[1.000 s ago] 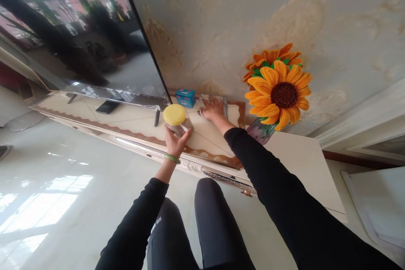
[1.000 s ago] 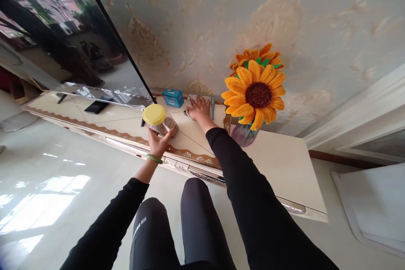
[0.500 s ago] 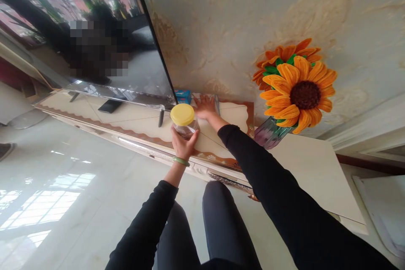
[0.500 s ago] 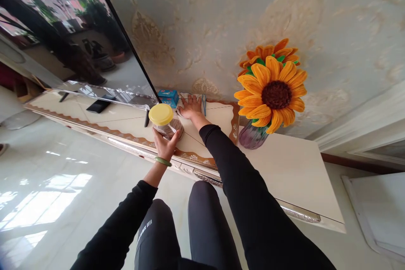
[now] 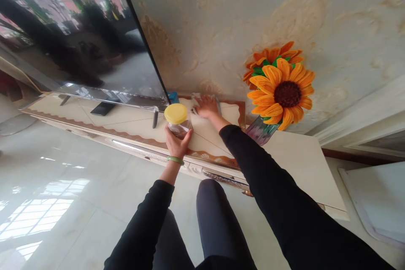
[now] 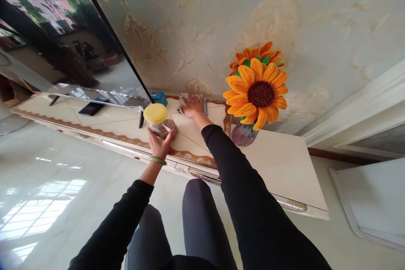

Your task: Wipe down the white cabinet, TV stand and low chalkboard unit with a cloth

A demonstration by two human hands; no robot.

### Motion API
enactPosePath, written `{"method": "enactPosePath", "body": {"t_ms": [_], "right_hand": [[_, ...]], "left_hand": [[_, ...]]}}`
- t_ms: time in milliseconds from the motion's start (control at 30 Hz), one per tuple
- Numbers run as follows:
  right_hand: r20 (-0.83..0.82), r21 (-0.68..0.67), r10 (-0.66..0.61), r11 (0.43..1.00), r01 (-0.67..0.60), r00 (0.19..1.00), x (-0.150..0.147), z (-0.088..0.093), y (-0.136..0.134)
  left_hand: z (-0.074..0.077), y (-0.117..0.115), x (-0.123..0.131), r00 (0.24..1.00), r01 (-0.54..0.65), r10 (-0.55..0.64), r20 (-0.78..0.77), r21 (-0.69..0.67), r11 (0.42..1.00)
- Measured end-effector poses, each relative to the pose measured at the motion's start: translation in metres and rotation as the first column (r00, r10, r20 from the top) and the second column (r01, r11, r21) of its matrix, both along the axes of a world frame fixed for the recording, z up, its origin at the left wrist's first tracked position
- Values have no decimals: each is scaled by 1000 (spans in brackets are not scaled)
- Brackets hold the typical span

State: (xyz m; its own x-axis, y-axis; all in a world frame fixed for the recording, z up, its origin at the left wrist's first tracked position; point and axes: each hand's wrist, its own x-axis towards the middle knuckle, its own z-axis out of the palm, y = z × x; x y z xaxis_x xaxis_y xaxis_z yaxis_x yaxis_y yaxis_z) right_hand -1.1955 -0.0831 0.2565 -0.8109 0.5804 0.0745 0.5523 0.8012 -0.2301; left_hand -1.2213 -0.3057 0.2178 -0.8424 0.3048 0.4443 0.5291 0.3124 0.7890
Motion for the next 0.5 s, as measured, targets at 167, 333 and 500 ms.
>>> {"method": "enactPosePath", "body": {"t_ms": [167, 333, 500], "right_hand": [[8, 10, -314, 949, 314, 949, 71, -3, 26], [28, -39, -423, 905, 424, 906, 117, -2, -5], [33, -9, -275, 961, 276, 961, 174, -12, -89]], "left_hand": [[1, 3, 0, 1000, 14, -14, 5, -25, 1000], [4, 7, 1, 999, 37, -36, 37, -36, 999], [7, 9, 1, 994, 94, -94, 52, 10, 996]]}}
